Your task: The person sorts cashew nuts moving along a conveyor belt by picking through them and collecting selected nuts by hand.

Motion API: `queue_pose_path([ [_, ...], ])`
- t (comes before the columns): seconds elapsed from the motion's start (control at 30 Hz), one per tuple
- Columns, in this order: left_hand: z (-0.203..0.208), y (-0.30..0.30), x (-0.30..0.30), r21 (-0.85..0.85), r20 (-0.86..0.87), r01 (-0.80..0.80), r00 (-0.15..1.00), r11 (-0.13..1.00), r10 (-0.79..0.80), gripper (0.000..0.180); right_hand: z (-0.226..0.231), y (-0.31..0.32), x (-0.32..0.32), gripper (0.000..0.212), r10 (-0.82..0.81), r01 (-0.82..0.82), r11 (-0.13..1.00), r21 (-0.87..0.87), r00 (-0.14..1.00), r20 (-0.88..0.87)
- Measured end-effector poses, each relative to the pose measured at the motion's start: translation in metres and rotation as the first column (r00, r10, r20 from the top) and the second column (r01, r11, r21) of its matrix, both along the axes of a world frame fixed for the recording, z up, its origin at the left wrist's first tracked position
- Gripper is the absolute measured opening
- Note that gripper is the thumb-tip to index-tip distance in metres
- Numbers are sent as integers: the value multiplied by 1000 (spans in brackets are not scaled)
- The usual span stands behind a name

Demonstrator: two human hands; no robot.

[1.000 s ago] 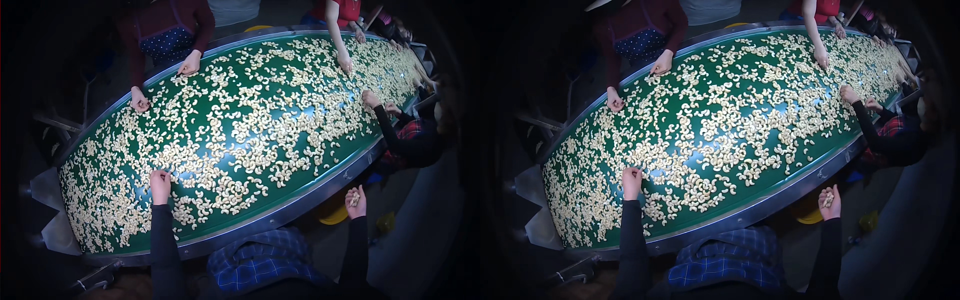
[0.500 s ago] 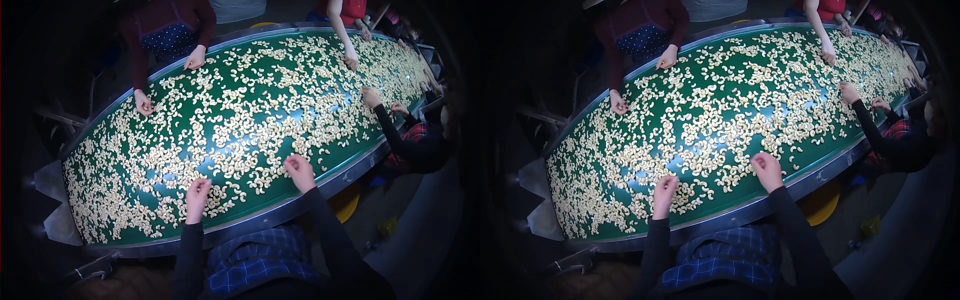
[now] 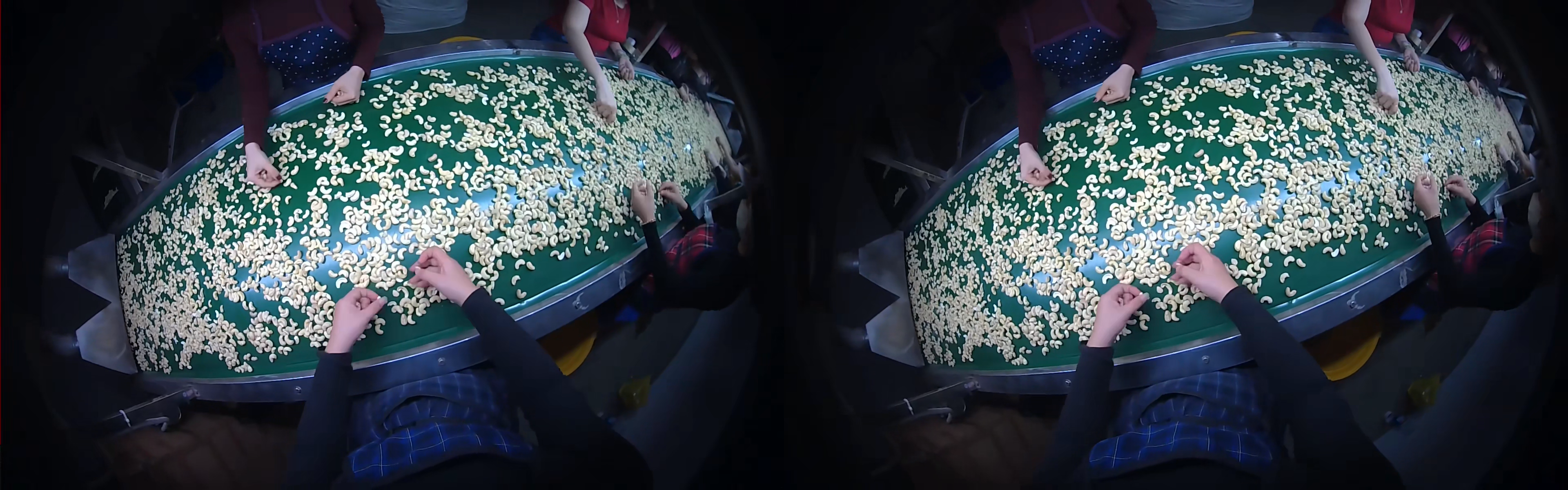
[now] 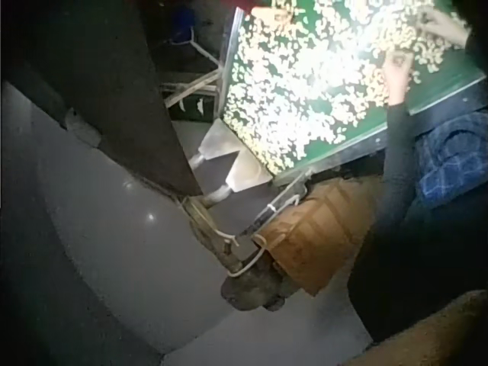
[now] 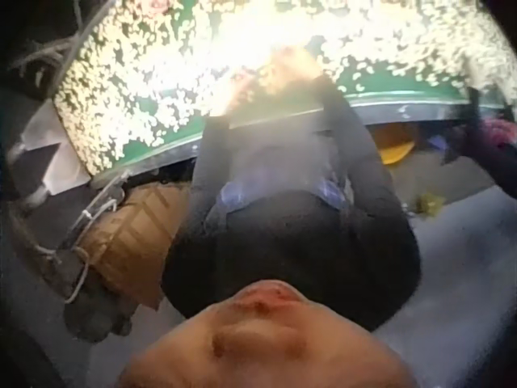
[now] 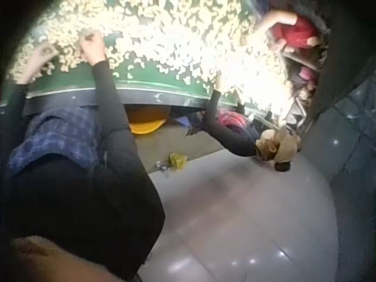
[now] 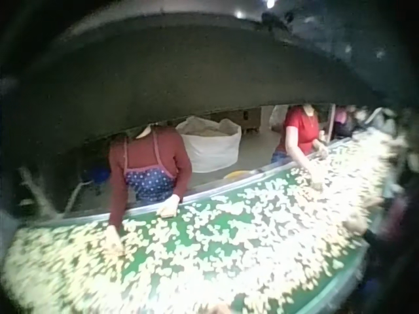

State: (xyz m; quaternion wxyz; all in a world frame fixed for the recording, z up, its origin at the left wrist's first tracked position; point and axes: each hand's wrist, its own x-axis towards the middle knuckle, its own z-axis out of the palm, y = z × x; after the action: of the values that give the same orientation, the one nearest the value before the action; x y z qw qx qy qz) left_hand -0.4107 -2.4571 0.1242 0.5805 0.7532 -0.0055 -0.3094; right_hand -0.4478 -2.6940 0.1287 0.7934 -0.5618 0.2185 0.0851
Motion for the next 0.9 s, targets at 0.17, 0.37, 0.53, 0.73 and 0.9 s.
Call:
queue_pose_path([
  [0.17,4,-2,-12,-431,-349,-329,919,840,181,14,-15,28,-10,14,402,-87,493,-865,905,139],
  [0.37,-11,-40,51,69,355,-332,889,941,288,17,-12,17,-16,12,416,-216,577,-787,908,56],
  [0.53,-32,-35,80,335,536,-253,843,908,37,17,22,-37,-50,15,409,-387,805,-449,911,-53],
  [0.73,-23,-64,90,-197,271,-266,910,944,313,16,48,-90,-102,14,151,-129,968,216,985,-89],
  [0.9,-27,-90,120,291,753,-259,655,921,-54,17,30,-118,-121,13,173,-156,981,113,972,-160],
])
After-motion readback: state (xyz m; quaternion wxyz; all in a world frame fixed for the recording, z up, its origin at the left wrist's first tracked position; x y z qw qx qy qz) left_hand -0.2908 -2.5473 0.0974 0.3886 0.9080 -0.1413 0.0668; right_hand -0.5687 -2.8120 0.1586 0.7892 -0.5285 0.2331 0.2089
